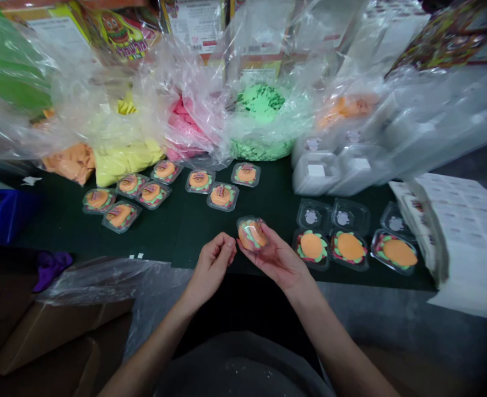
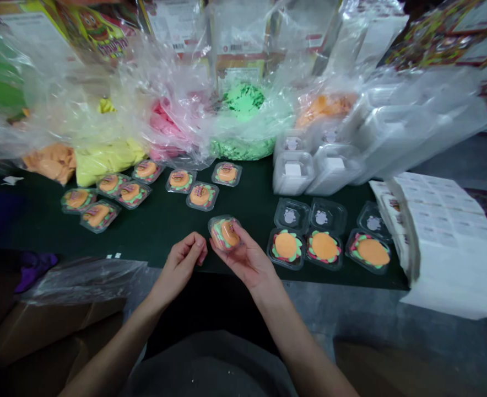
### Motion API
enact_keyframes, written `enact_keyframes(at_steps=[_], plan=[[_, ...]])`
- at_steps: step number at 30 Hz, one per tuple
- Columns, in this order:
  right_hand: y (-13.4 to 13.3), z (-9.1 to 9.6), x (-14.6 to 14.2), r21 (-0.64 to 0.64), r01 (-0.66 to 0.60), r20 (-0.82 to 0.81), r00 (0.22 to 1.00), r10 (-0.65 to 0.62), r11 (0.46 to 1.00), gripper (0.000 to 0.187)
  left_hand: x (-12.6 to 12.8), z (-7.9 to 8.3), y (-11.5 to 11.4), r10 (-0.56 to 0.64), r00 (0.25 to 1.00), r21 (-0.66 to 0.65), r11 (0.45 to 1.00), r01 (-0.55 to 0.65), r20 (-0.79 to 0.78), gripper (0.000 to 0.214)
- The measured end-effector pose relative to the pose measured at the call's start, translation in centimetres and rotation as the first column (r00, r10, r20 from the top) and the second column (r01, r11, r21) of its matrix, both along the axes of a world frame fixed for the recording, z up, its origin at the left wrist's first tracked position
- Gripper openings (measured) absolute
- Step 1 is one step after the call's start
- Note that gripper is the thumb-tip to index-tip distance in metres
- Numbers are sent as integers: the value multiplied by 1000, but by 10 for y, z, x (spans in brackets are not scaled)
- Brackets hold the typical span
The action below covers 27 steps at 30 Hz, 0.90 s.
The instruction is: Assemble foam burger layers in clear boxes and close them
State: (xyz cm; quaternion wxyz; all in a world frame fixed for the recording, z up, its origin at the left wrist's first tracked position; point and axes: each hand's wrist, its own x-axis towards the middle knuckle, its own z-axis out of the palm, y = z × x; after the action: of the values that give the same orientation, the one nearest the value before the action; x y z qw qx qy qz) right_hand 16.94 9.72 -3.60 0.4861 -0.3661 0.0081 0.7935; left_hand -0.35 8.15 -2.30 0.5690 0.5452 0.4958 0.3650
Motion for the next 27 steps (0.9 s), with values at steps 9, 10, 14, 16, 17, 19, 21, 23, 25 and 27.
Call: enact_keyframes(at_steps=[9,10,14,16,17,19,21,23,25,27], plan=[[-21,17,-16,264,17,329,938,-107,964,39,9,2,-11,185,982,13,983,-185,27,32],[-23,20,-15,291,-34,381,921,-83,956,43,5,3,-8,205,978,23,978,-206,36,29],[-30,25,-11,363,-250,512,858,32,898,55,-13,13,6,91,996,50,994,-92,24,27],[-31,24,-10,391,-304,533,844,56,869,55,-19,18,13,-20,999,27,999,20,30,27],[-32,24,-10,396,-327,546,835,66,858,55,-21,19,16,-60,997,9,998,60,47,26],[-33,21,-10,396,-365,573,816,84,842,53,-23,20,19,-102,990,-32,994,106,93,26],[-35,18,-11,383,-390,587,803,105,837,52,-22,19,21,-103,986,-71,991,113,132,28],[-37,15,-12,364,-397,584,802,125,843,53,-21,16,22,-92,984,-104,989,109,151,30],[-38,13,-11,339,-394,575,806,144,854,53,-20,11,22,-82,982,-134,985,106,171,32],[-37,14,-7,325,-426,570,800,185,844,51,-22,6,23,-82,979,-160,981,112,185,34]])
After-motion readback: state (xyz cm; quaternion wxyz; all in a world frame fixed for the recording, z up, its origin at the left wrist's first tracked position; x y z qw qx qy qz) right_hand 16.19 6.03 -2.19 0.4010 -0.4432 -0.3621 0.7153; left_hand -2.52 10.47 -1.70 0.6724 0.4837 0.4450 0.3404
